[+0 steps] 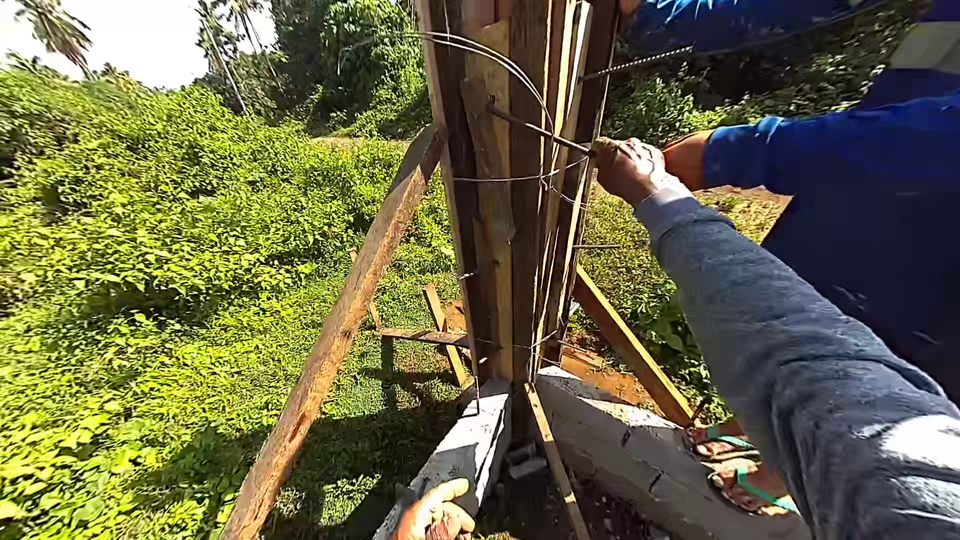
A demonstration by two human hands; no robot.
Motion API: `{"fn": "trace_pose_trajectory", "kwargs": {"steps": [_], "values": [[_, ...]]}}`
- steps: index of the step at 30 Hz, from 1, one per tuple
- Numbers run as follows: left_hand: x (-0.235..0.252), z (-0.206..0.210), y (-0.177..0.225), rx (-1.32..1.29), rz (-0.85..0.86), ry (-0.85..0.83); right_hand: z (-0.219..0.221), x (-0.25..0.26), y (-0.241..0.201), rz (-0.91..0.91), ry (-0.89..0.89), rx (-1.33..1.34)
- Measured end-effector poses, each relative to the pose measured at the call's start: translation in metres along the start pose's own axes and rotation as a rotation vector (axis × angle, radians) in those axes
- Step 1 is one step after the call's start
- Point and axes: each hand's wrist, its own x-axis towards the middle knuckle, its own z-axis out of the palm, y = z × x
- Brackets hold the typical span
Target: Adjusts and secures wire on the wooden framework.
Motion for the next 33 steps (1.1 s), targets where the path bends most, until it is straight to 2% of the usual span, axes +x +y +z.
{"fn": "trace_pose_trajectory", "kwargs": {"steps": [5, 10, 14, 17, 21, 24, 26, 28, 30, 33], "values": [[0.061, -0.012, 0.029, 0.01, 0.101, -0.041, -0.026, -0.006, -0.005, -0.065, -0.007, -0.081], [0.087, -0.033, 0.05, 0.008, 0.089, -0.15, -0.058, -0.001, -0.017, -0.044, 0.088, -0.169], [0.107, -0.054, 0.047, 0.069, 0.107, -0.193, -0.107, -0.011, -0.061, 0.007, 0.004, -0.28], [0.13, -0.067, 0.067, 0.146, 0.16, -0.171, -0.112, 0.002, -0.055, -0.023, 0.051, -0.307], [0.209, -0.077, 0.157, 0.218, 0.343, -0.011, -0.112, 0.002, -0.059, -0.019, 0.101, -0.284], [0.299, -0.071, 0.227, 0.226, 0.431, 0.136, -0.107, 0.006, -0.049, -0.064, 0.128, -0.296], [0.37, -0.062, 0.276, 0.24, 0.501, 0.207, -0.116, 0.004, -0.058, -0.019, 0.093, -0.359], [0.432, -0.05, 0.327, 0.235, 0.498, 0.23, -0.122, 0.005, -0.061, 0.012, 0.062, -0.403], [0.479, -0.038, 0.365, 0.123, 0.47, 0.22, -0.125, 0.008, -0.059, 0.003, 0.034, -0.424], [0.518, -0.023, 0.395, -0.115, 0.433, 0.211, -0.123, 0.014, -0.045, -0.065, 0.054, -0.432]]}}
